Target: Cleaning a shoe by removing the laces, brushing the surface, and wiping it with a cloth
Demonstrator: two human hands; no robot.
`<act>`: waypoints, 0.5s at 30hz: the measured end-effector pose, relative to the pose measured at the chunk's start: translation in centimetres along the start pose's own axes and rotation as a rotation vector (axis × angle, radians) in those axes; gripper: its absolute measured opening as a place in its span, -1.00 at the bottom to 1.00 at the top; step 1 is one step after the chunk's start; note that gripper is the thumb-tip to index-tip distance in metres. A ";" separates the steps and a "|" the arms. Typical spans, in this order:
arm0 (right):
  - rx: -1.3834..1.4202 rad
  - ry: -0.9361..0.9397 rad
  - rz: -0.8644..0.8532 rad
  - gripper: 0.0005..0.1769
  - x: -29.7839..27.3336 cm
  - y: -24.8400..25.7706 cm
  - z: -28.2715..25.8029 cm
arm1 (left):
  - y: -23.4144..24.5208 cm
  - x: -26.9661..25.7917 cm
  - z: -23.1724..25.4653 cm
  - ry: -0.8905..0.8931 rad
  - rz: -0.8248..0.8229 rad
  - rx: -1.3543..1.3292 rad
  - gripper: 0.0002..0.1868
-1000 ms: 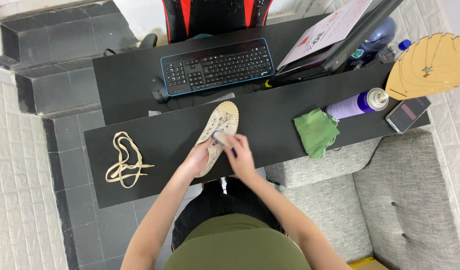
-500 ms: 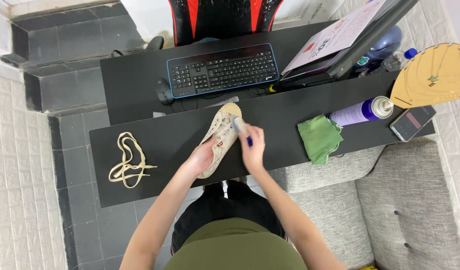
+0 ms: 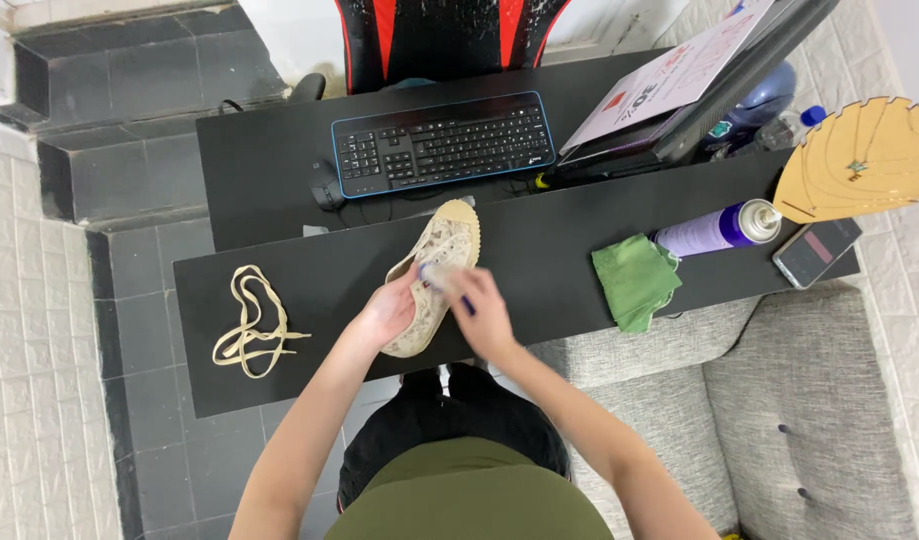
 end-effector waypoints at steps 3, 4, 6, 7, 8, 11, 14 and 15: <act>0.015 -0.069 0.163 -0.70 4.3 2.8 1.9 | -0.8 -1.3 0.0 0.004 0.007 -0.024 -0.38; 0.015 -0.070 0.158 -0.70 3.6 2.1 1.2 | -0.9 -1.3 0.1 0.005 0.009 -0.028 -0.38; 0.047 -0.073 0.103 -0.77 2.6 0.8 -0.2 | -1.4 -1.0 0.5 0.022 -0.005 -0.021 -0.38; 0.044 -0.071 0.105 -0.77 1.5 0.7 -0.9 | -0.3 -0.1 0.0 0.021 -0.009 -0.021 -0.38; 0.021 -0.049 0.021 -0.71 0.4 0.3 -1.8 | 0.9 0.8 -0.3 0.016 0.002 -0.046 -0.39; 0.009 -0.023 0.023 -0.70 1.5 1.3 -0.9 | 1.2 0.5 -0.2 0.009 0.006 -0.073 -0.39; 0.024 -0.009 0.150 -0.76 3.8 1.9 0.3 | -0.3 0.1 0.5 0.003 -0.019 -0.090 -0.39; 0.027 -0.009 0.189 -0.75 4.1 1.9 0.4 | -0.6 0.0 0.4 0.008 -0.033 -0.107 -0.41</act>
Point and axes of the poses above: each hand's wrist, its own x-axis towards the middle knuckle, its own y-axis out of the back of the hand, z = x × y, the point moved 2 cm from there along x, towards the middle knuckle, and after that the axes turned 3 degrees about -y, right-handed, at the moved point
